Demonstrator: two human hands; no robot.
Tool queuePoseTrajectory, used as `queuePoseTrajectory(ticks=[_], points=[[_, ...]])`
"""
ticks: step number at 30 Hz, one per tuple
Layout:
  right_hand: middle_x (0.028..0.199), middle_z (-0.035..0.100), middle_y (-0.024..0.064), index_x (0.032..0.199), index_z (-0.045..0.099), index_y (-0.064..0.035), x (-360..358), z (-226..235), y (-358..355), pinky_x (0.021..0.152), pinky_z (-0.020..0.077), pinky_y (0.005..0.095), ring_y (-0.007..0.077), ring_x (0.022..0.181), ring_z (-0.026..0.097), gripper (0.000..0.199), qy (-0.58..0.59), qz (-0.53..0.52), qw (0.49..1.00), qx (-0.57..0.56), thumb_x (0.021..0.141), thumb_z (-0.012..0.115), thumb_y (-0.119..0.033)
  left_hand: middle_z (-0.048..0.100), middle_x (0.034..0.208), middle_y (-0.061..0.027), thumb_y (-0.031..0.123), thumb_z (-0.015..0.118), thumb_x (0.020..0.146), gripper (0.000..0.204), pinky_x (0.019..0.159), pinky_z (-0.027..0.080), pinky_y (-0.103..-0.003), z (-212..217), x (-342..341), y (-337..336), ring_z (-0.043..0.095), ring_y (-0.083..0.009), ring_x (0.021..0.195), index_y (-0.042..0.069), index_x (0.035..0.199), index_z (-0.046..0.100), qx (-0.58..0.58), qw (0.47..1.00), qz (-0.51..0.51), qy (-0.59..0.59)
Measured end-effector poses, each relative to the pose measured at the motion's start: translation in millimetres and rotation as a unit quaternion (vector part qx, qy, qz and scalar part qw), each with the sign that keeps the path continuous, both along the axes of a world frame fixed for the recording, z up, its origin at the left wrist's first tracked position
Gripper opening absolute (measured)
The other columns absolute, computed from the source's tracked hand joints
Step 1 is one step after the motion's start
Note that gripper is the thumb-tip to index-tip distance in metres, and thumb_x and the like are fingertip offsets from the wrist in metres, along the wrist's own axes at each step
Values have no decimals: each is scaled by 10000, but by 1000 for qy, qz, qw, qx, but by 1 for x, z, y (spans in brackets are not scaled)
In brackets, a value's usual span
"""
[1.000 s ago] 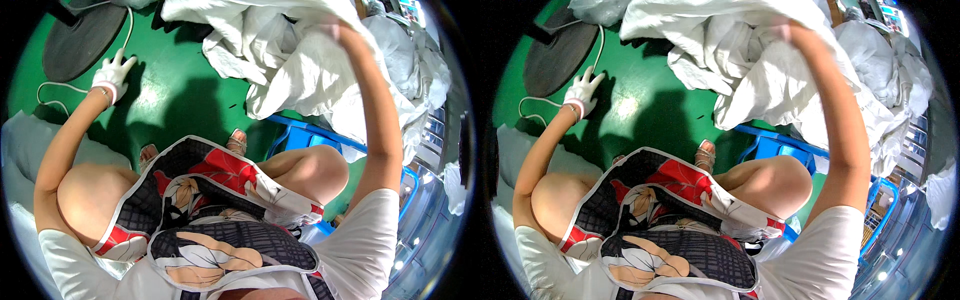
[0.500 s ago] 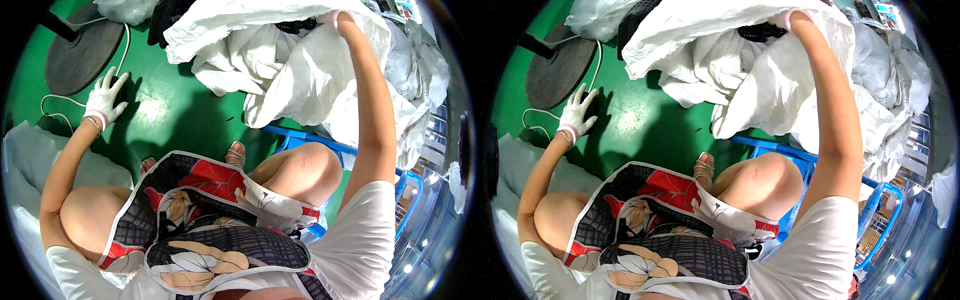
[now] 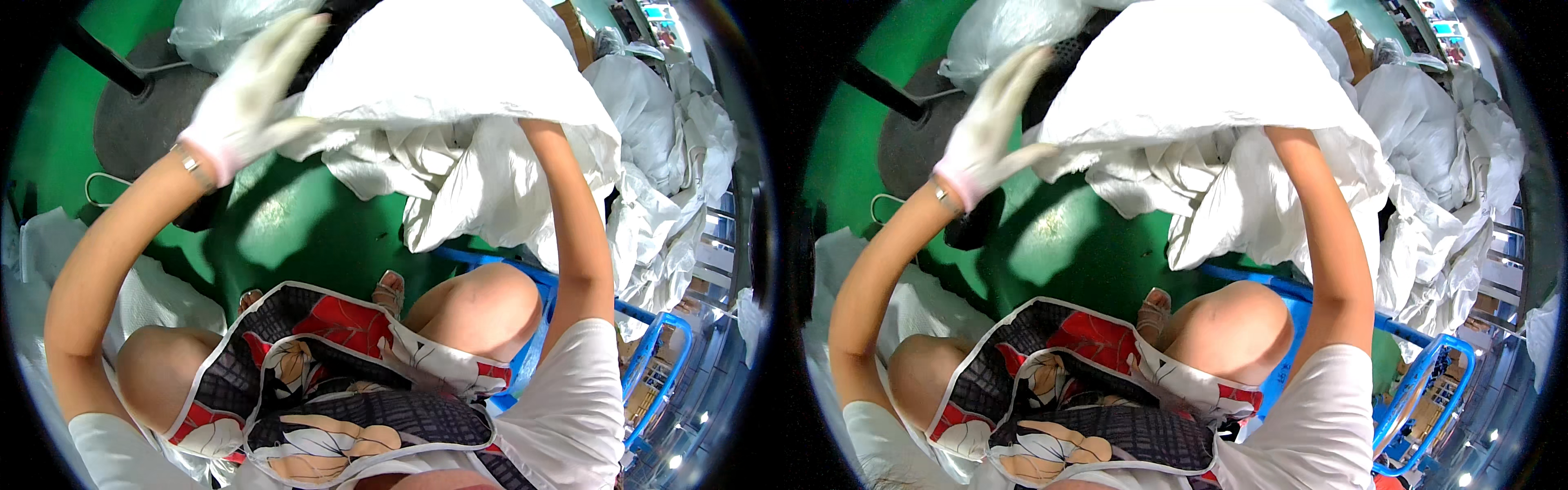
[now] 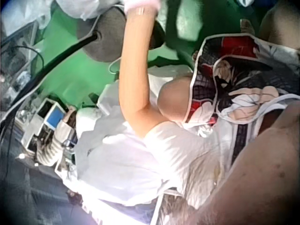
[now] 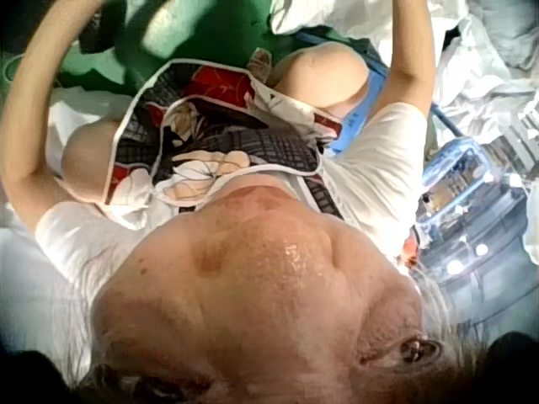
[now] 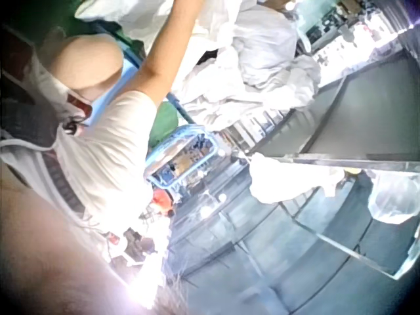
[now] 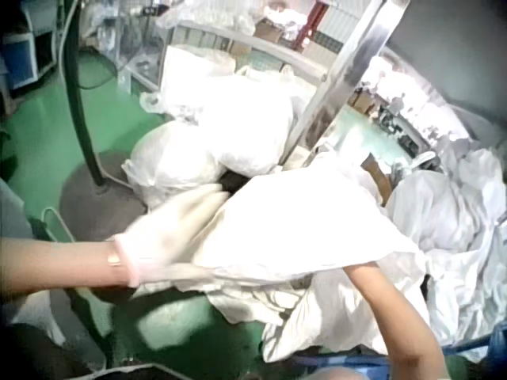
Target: The person picks up footwear components from a workbench, moves to the floor, and places them into a large white bag.
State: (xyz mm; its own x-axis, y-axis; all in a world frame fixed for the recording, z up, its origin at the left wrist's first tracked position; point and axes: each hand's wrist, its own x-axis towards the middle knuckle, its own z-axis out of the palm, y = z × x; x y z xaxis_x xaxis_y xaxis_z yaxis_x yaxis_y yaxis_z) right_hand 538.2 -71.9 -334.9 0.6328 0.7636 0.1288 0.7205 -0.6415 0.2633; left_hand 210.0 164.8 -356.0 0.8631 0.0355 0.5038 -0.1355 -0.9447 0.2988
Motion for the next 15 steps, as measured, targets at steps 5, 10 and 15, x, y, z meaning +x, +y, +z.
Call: queuePoseTrajectory(ticks=[5, 10, 15], points=[[1076, 656, 139, 1142, 639, -95, 29, 26, 13, 918, 433, 343, 255, 1000, 592, 343, 25, 0, 999, -24, 858, 566, -273, 325, 1385, -278, 314, 696, 681, 1035, 1079, 313, -406, 57, 137, -67, 303, -452, 1283, 50, 1485, 100, -142, 990, 4, -22], [1067, 657, 135, 1137, 639, -88, 10, 42, 12, 911, 435, 342, 251, 990, 593, 339, 77, 15, 996, -43, 860, 564, -269, 587, 1009, -221, 264, 665, 680, 596, 880, 446, -435, 63, 155, -79, 551, -396, 958, 17, 1203, 523, -198, 970, 54, -127], [1059, 657, 131, 1133, 638, -82, -4, 74, -14, 904, 437, 341, 246, 980, 594, 336, 92, 6, 993, -67, 861, 562, -265, 639, 1036, -139, 311, 552, 857, 366, 905, 464, -359, 16, 173, -106, 608, -287, 991, 66, 1123, 603, -82, 966, 4, -245]])
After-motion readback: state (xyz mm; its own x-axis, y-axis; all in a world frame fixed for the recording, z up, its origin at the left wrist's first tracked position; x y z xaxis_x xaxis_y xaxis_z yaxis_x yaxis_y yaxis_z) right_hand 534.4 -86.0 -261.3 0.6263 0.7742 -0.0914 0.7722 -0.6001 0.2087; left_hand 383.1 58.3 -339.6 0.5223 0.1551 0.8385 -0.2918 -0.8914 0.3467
